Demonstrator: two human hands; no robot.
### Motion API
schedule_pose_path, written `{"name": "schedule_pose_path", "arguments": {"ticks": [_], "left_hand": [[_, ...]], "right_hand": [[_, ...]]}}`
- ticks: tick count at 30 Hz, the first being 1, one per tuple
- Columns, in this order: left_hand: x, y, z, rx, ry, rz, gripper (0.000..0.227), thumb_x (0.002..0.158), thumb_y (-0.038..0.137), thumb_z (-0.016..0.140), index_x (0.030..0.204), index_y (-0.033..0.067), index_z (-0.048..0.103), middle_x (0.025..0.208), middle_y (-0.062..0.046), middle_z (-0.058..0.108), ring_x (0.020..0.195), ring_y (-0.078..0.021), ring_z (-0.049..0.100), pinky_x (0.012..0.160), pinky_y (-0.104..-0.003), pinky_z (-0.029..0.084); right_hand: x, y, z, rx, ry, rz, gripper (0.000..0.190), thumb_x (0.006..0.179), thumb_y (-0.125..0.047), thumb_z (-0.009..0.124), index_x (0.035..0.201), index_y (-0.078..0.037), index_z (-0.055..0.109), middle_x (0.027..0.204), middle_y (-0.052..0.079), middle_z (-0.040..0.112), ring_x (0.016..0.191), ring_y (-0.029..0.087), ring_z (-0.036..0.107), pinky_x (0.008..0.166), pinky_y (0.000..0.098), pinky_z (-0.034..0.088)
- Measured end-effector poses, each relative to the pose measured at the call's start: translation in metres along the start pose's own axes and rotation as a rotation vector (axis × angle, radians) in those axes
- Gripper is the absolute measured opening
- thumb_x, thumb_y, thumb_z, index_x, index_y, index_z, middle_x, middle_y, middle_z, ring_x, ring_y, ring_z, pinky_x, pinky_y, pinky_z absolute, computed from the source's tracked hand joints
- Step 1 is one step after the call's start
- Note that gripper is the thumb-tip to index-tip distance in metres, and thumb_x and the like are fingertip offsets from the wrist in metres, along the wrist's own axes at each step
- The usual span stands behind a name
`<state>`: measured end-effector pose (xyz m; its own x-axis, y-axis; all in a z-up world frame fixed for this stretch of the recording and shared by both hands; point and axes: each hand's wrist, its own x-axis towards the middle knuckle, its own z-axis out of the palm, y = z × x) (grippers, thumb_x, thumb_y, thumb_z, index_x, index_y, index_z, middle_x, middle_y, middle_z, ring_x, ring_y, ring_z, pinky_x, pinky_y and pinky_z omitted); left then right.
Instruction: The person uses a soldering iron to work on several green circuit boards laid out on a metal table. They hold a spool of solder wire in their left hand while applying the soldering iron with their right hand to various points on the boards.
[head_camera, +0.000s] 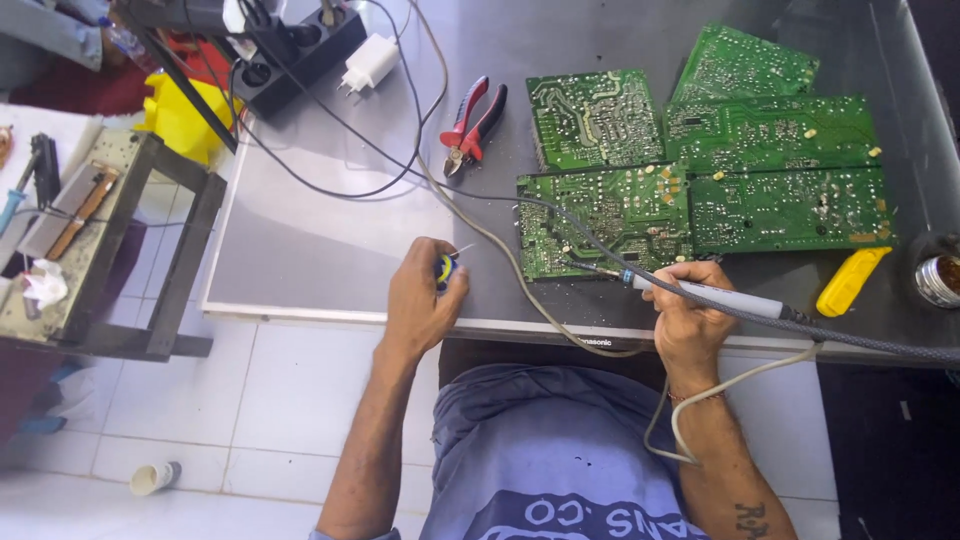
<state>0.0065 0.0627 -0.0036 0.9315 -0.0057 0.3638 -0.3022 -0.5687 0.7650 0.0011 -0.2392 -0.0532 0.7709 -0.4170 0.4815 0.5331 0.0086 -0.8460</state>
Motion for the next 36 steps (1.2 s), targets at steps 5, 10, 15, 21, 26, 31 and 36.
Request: {"name": "schedule_pose_path", "arguments": {"ticks": [5,10,15,21,26,31,36], "left_hand": [[0.007,0.008,-0.011,0.172,-0.126,0.045,0.031,0.091,0.017,0.067,0.108,-0.0073,0.059,0.101,-0.027,0.063,0.095,-0.0471,0.065,0.085,-0.053,0.051],[0.011,-0.022,-0.009,0.435,-0.066,0.13,0.024,0.091,0.031,0.071,0.087,0.007,0.068,0.1,-0.011,0.065,0.097,-0.0331,0.065,0.084,-0.043,0.052],[0.013,0.0,-0.019,0.523,-0.249,0.032,0.041,0.091,0.047,0.063,0.107,0.0095,0.063,0.131,-0.015,0.057,0.131,-0.0371,0.048,0.102,-0.055,0.039],[0.015,-0.008,-0.041,0.353,-0.339,0.086,0.05,0.079,0.019,0.074,0.124,0.0009,0.061,0.129,-0.021,0.061,0.125,-0.0394,0.055,0.1,-0.055,0.044],[0.018,-0.033,-0.041,0.526,-0.31,-0.008,0.047,0.069,0.034,0.085,0.109,0.0149,0.068,0.108,-0.005,0.067,0.117,-0.028,0.061,0.095,-0.043,0.05],[0.027,-0.026,-0.038,0.578,-0.292,0.029,0.049,0.066,0.049,0.085,0.097,0.0144,0.071,0.096,-0.005,0.067,0.11,-0.0282,0.062,0.089,-0.041,0.051],[0.031,-0.01,-0.034,0.658,-0.257,0.05,0.05,0.067,0.059,0.081,0.085,0.0126,0.072,0.079,-0.006,0.069,0.096,-0.0268,0.066,0.082,-0.04,0.051]], "right_hand": [[0.0,-0.002,0.001,0.002,-0.003,0.003,0.01,0.082,0.009,0.066,0.087,0.005,0.06,0.055,0.012,0.056,0.053,0.014,0.059,0.054,0.0242,0.047],[-0.001,-0.007,0.001,-0.006,0.011,0.044,0.009,0.081,0.007,0.068,0.086,0.006,0.06,0.054,0.013,0.056,0.053,0.015,0.06,0.054,0.0242,0.048],[-0.001,-0.01,0.004,0.011,0.018,0.056,0.01,0.081,0.004,0.069,0.086,0.004,0.06,0.055,0.014,0.057,0.054,0.015,0.061,0.055,0.0239,0.048],[0.001,-0.011,0.001,-0.001,-0.006,0.07,0.01,0.081,0.002,0.07,0.085,0.004,0.061,0.055,0.014,0.058,0.054,0.013,0.057,0.054,0.0245,0.047],[0.001,-0.017,0.003,-0.063,-0.024,0.097,0.011,0.08,-0.001,0.072,0.083,0.003,0.062,0.055,0.013,0.061,0.054,0.012,0.06,0.054,0.0243,0.048],[0.003,-0.023,0.005,-0.072,-0.037,0.097,0.01,0.081,-0.001,0.072,0.082,0.002,0.062,0.055,0.014,0.061,0.055,0.013,0.059,0.054,0.0256,0.048],[0.001,-0.019,0.004,-0.068,-0.04,0.101,0.01,0.082,-0.003,0.072,0.083,0.002,0.063,0.055,0.014,0.062,0.055,0.012,0.059,0.055,0.0239,0.048]]}}
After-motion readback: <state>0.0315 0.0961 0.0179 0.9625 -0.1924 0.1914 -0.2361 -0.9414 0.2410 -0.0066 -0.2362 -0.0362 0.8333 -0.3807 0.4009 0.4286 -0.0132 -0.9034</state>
